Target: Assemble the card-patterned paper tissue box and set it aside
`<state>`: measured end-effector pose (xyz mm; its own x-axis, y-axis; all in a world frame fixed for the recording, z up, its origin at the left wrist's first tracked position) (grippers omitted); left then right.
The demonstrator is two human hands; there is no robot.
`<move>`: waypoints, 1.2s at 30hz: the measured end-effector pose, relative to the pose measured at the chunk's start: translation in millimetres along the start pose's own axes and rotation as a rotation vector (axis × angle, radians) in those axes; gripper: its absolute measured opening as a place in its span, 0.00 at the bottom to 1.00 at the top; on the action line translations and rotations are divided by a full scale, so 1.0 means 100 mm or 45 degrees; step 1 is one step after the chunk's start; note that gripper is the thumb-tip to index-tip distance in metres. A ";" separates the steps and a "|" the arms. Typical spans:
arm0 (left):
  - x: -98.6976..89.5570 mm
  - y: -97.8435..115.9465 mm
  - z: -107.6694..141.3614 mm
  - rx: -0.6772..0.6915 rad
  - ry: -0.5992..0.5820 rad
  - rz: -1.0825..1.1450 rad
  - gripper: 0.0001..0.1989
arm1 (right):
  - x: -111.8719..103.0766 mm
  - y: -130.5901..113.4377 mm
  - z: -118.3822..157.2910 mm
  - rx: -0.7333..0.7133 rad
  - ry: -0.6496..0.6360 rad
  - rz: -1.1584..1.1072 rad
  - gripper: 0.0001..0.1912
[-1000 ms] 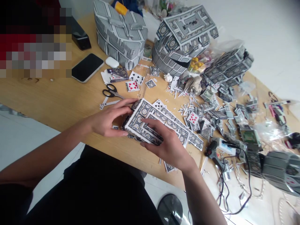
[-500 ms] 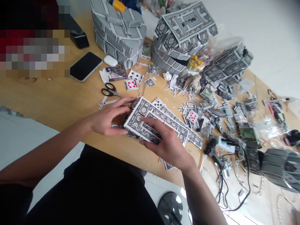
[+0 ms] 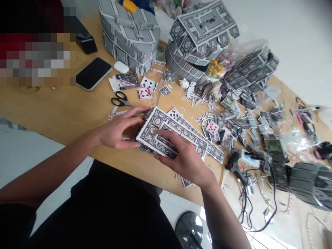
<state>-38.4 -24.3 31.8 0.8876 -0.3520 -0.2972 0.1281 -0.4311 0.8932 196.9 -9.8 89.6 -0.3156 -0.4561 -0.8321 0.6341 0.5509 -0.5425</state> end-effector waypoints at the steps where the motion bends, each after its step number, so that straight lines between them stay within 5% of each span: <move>1: 0.00 0.00 0.00 0.002 0.001 0.001 0.26 | 0.00 0.00 0.00 -0.001 -0.004 -0.003 0.32; 36: -0.02 -0.01 0.03 -0.066 -0.029 -0.009 0.23 | 0.08 0.04 0.00 -0.068 -0.041 0.131 0.36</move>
<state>-42.0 -25.9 30.3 0.8765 -0.3679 -0.3105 0.1574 -0.3905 0.9070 197.0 -11.1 80.5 -0.2275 -0.4168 -0.8801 0.6233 0.6320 -0.4605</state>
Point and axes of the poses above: each hand's wrist, its own z-axis away from the middle knuckle, its own x-axis out of the palm, y = z × x, the point moved 5 cm from there along -z, towards the middle knuckle, and after that the axes turned 13 degrees about z, right-handed, at the moved point
